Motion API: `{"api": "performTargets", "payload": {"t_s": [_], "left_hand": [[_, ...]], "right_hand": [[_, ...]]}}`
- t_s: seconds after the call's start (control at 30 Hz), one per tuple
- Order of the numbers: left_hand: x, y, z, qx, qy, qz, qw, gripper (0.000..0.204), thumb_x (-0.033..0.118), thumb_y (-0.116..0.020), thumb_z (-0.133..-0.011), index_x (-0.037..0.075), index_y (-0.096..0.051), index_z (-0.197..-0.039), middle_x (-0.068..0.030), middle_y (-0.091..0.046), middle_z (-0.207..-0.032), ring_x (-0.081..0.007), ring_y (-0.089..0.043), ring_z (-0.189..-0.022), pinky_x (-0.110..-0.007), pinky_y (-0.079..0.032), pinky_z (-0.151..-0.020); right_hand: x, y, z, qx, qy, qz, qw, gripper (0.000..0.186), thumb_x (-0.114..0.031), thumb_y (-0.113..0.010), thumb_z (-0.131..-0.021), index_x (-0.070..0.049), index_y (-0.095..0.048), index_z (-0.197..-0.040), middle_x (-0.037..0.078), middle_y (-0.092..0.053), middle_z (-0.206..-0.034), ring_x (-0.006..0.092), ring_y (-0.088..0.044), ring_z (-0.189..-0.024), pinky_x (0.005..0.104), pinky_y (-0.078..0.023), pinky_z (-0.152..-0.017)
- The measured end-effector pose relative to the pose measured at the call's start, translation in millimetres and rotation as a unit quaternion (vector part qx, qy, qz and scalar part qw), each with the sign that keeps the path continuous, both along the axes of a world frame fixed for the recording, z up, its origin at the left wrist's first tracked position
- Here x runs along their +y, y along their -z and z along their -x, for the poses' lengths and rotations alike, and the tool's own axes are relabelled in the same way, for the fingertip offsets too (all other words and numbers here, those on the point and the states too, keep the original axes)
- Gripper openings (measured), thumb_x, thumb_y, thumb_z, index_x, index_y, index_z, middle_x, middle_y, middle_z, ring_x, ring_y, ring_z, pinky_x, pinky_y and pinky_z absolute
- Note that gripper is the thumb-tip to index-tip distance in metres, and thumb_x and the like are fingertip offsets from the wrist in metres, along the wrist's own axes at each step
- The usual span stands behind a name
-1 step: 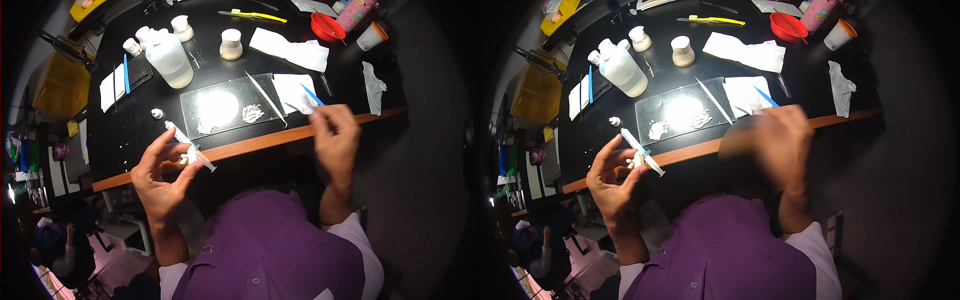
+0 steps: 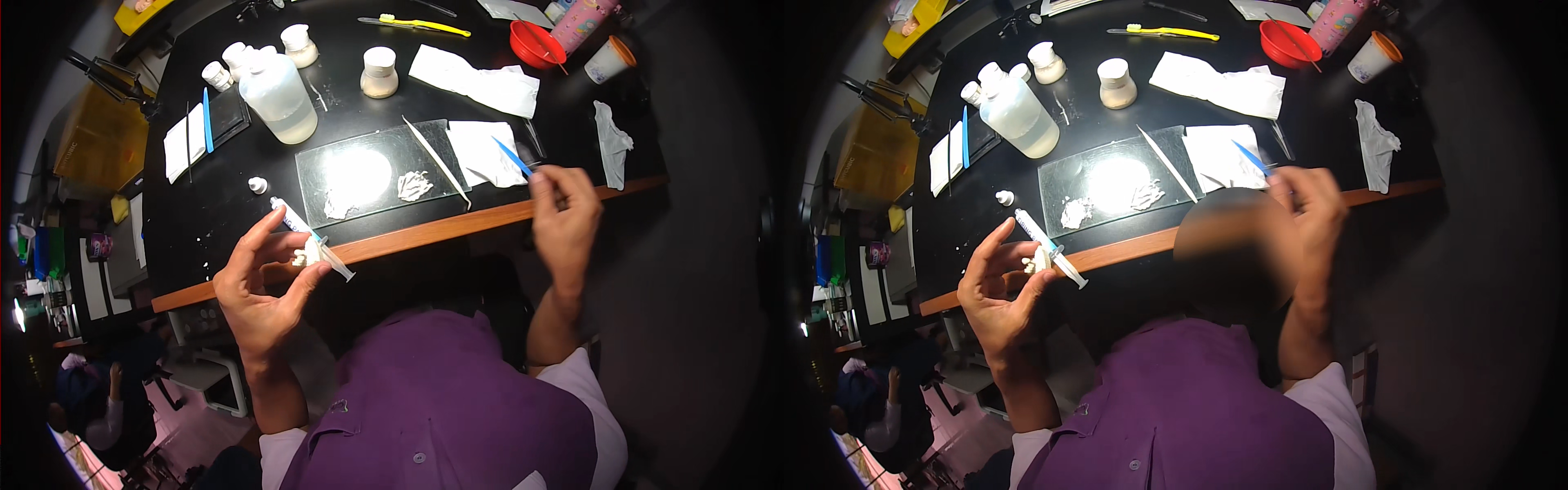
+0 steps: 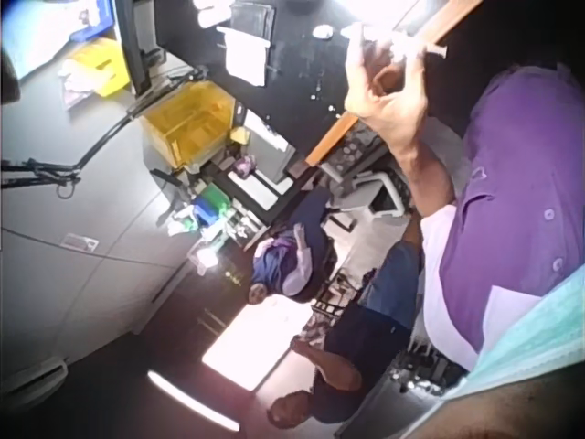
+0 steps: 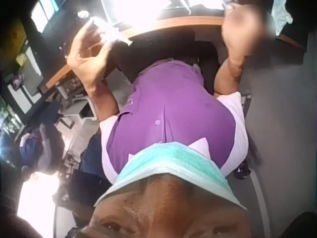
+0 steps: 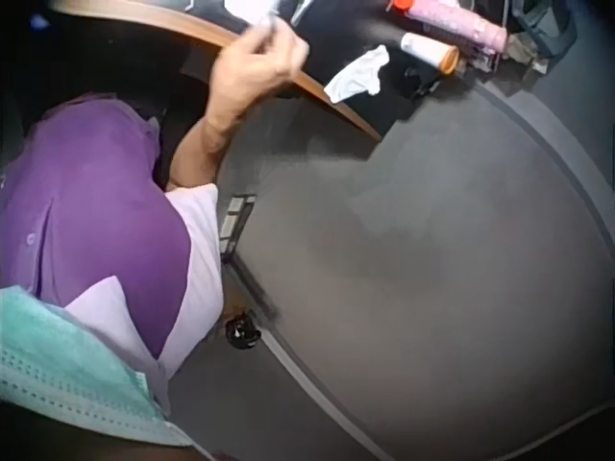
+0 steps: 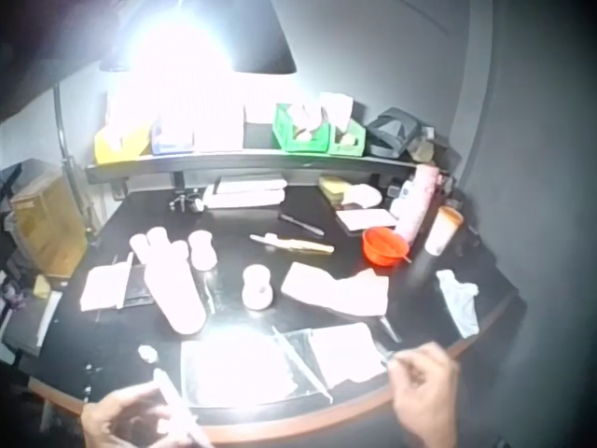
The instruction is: The person applies white porcelain paste to a dental crown model using a small spatula, then places the model into a dental furnace and operates the furnace control panel.
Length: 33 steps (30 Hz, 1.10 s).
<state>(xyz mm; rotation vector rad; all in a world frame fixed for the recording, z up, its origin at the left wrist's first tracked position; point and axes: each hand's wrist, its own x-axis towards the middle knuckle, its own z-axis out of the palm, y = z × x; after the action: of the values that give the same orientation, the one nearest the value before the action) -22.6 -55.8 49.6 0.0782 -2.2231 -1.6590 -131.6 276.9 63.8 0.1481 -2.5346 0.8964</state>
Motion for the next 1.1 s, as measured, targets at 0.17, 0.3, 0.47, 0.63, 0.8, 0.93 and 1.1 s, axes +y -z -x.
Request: {"api": "performTargets", "payload": {"t_s": [0.17, 0.3, 0.47, 0.63, 0.8, 0.93, 1.1], "left_hand": [[-10.4, 0.2, 6.4, -0.007, 0.001, 0.000, 1.000, 0.081, -0.006, -0.089, -0.079, -0.002, -0.052, -0.151, -0.0120, -0.077, -0.106, -0.0145, -0.074, -0.096, -0.028, -0.061, -0.086], [-13.4, 9.7, 7.8, 0.029, -0.006, -0.027, 0.999, 0.085, -0.005, -0.090, -0.076, -0.002, -0.051, -0.151, -0.0117, -0.077, -0.105, -0.0140, -0.073, -0.099, -0.027, -0.054, -0.093], [-24.9, 24.4, 6.8, 0.049, -0.013, 0.018, 0.999, 0.082, -0.006, -0.087, -0.079, -0.004, -0.048, -0.152, -0.0127, -0.075, -0.108, -0.0136, -0.070, -0.099, -0.027, -0.053, -0.092], [-26.0, 36.1, 13.9, 0.074, -0.045, -0.014, 0.996, 0.080, -0.002, -0.089, -0.078, -0.006, -0.052, -0.148, -0.0102, -0.076, -0.105, -0.0113, -0.068, -0.098, -0.025, -0.050, -0.088], [-29.4, 38.4, 16.5, 0.085, -0.045, -0.021, 0.995, 0.078, -0.003, -0.087, -0.078, -0.006, -0.053, -0.148, -0.0103, -0.076, -0.105, -0.0115, -0.069, -0.096, -0.025, -0.049, -0.087], [-31.9, 40.6, 15.3, 0.085, -0.042, -0.007, 0.996, 0.078, -0.002, -0.087, -0.076, -0.006, -0.054, -0.146, -0.0106, -0.077, -0.105, -0.0114, -0.069, -0.094, -0.025, -0.049, -0.086], [-32.9, 37.9, 15.8, 0.095, -0.043, 0.025, 0.994, 0.076, -0.003, -0.088, -0.073, -0.006, -0.058, -0.143, -0.0115, -0.078, -0.098, -0.0120, -0.072, -0.088, -0.024, -0.051, -0.080]], "right_hand": [[64.8, 22.0, 42.5, -0.032, 0.077, -0.084, 0.993, 0.013, -0.010, -0.078, -0.091, 0.001, -0.077, -0.097, 0.011, -0.067, -0.082, 0.0221, -0.061, -0.068, 0.0352, -0.048, -0.066], [79.3, 24.9, 48.6, -0.084, 0.072, -0.041, 0.993, 0.016, -0.010, -0.080, -0.089, 0.001, -0.079, -0.101, 0.006, -0.066, -0.080, 0.0116, -0.054, -0.066, 0.0297, -0.045, -0.062], [65.4, 8.0, 46.8, -0.039, 0.112, -0.099, 0.988, 0.018, -0.011, -0.082, -0.089, 0.001, -0.079, -0.102, 0.005, -0.068, -0.082, 0.0121, -0.057, -0.069, 0.0289, -0.048, -0.067], [-23.2, -12.3, 45.0, -0.012, -0.101, -0.007, 0.995, 0.013, -0.009, -0.082, -0.086, 0.000, -0.079, -0.095, 0.009, -0.070, -0.085, 0.0204, -0.068, -0.076, 0.0323, -0.052, -0.070], [-74.1, -1.2, 52.7, -0.063, -0.188, -0.105, 0.974, 0.013, -0.012, -0.082, -0.083, -0.001, -0.078, -0.088, 0.017, -0.070, -0.090, 0.0363, -0.069, -0.088, 0.0458, -0.054, -0.080], [-86.5, 1.4, 51.9, -0.065, -0.176, -0.155, 0.970, 0.012, -0.010, -0.079, -0.083, 0.001, -0.074, -0.086, 0.018, -0.067, -0.088, 0.0380, -0.066, -0.087, 0.0492, -0.052, -0.079], [-92.3, -7.7, 35.6, -0.054, -0.173, -0.091, 0.979, 0.010, -0.005, -0.075, -0.087, 0.001, -0.067, -0.087, 0.014, -0.064, -0.083, 0.0284, -0.060, -0.072, 0.0400, -0.049, -0.067]]}}
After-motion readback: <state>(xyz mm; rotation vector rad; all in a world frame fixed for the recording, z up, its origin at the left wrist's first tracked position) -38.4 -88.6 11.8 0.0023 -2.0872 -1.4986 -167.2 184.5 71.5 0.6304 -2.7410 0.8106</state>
